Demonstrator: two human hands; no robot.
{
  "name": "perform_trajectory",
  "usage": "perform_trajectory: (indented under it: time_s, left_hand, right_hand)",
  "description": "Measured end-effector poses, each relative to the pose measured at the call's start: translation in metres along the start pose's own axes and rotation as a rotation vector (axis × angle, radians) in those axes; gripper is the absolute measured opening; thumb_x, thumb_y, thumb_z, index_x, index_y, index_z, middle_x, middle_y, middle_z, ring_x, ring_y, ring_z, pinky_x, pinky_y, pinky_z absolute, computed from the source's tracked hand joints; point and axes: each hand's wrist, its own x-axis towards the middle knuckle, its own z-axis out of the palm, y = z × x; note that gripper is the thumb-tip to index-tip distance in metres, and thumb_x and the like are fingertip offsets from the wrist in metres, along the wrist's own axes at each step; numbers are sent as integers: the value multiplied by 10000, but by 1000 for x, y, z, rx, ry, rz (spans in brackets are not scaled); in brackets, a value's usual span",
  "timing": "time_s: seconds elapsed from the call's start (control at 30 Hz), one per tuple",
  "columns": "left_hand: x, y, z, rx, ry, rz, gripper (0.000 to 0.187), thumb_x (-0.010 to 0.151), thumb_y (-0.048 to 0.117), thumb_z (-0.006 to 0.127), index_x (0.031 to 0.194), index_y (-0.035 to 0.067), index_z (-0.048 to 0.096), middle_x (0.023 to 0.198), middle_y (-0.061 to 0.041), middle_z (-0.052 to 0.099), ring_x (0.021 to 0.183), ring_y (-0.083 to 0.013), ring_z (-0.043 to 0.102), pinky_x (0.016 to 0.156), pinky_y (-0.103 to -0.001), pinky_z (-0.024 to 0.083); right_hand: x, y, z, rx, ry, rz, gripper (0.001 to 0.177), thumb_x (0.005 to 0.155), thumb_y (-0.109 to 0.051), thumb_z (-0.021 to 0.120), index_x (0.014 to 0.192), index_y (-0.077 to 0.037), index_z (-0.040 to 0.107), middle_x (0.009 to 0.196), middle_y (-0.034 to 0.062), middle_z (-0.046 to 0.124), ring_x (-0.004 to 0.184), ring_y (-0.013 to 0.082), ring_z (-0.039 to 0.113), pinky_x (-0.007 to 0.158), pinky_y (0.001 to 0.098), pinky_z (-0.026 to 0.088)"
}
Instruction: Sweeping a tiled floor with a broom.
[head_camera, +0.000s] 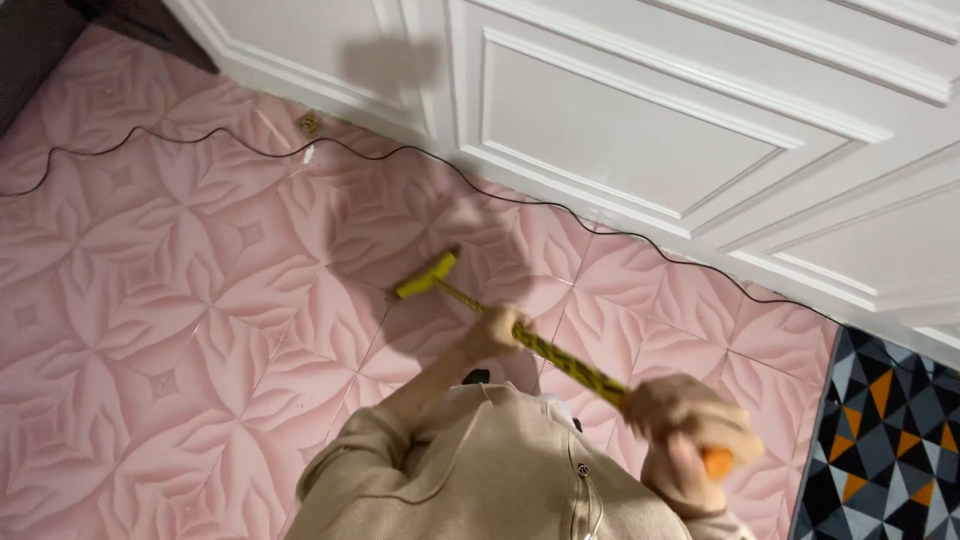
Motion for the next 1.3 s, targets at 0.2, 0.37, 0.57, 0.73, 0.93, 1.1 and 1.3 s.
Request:
perform_trajectory:
  time_s: [0.2, 0.37, 0.57, 0.73, 0.93, 1.1, 1.3]
  left_hand:
    - [-70, 2, 23, -35, -81, 90, 191, 791, 257, 810, 759, 118, 683, 644, -10, 667, 520, -105, 579, 548, -319, 529]
    - [-74, -25, 9, 8, -23, 73, 265, 927, 353, 677, 752, 155, 658, 644, 21, 661, 502, -72, 570, 494, -265, 503]
    - [-45, -163, -23, 146, 214, -53, 719, 1031, 696, 325, 652, 141, 582, 581, -42, 566, 511, -161, 530, 522, -342, 450]
    - [-25, -219, -61, -32, 299, -51, 684, 981, 669, 369, 669, 84, 539, 740, -100, 506, 709, -256, 543, 644, -417, 441]
    - [35, -237, -54, -956, 482, -158, 250, 988, 250, 654, 789, 103, 620, 772, -85, 552, 691, -217, 522, 644, -382, 423]
    - [43, -77, -57, 113, 256, 40, 286, 894, 379, 761, 804, 114, 706, 668, -36, 689, 533, -145, 628, 548, -313, 535]
    - [39, 50, 28, 80, -128, 497, 288, 977, 364, 606, 795, 143, 631, 603, -16, 569, 457, -159, 522, 470, -329, 433]
  right_hand:
    - [42, 3, 36, 212, -300, -48, 300, 976, -76, 573, 700, -37, 464, 608, 83, 552, 482, 200, 567, 442, 374, 552]
    - [20, 40, 42, 215, -416, -21, 268, 1016, -72, 539, 755, -44, 487, 653, 84, 566, 512, 222, 595, 490, 388, 575]
    - [-53, 124, 71, 51, -425, -97, 222, 1006, -104, 529, 791, -52, 526, 730, 83, 589, 646, 227, 642, 594, 380, 586]
    - [-112, 195, 85, -28, -422, -93, 235, 955, 15, 565, 737, -43, 500, 780, 137, 608, 723, 240, 646, 607, 348, 557]
    - [-128, 204, 57, -239, -247, 195, 271, 910, 104, 572, 665, -9, 565, 747, 112, 660, 588, 147, 618, 469, 272, 483]
    - [-62, 126, 7, -307, 57, 225, 284, 905, 99, 455, 710, 14, 642, 687, 109, 655, 562, 160, 622, 500, 284, 520]
    - [33, -29, -1, -159, 130, 127, 411, 959, -114, 532, 559, -52, 459, 520, 78, 519, 379, 126, 470, 390, 308, 420]
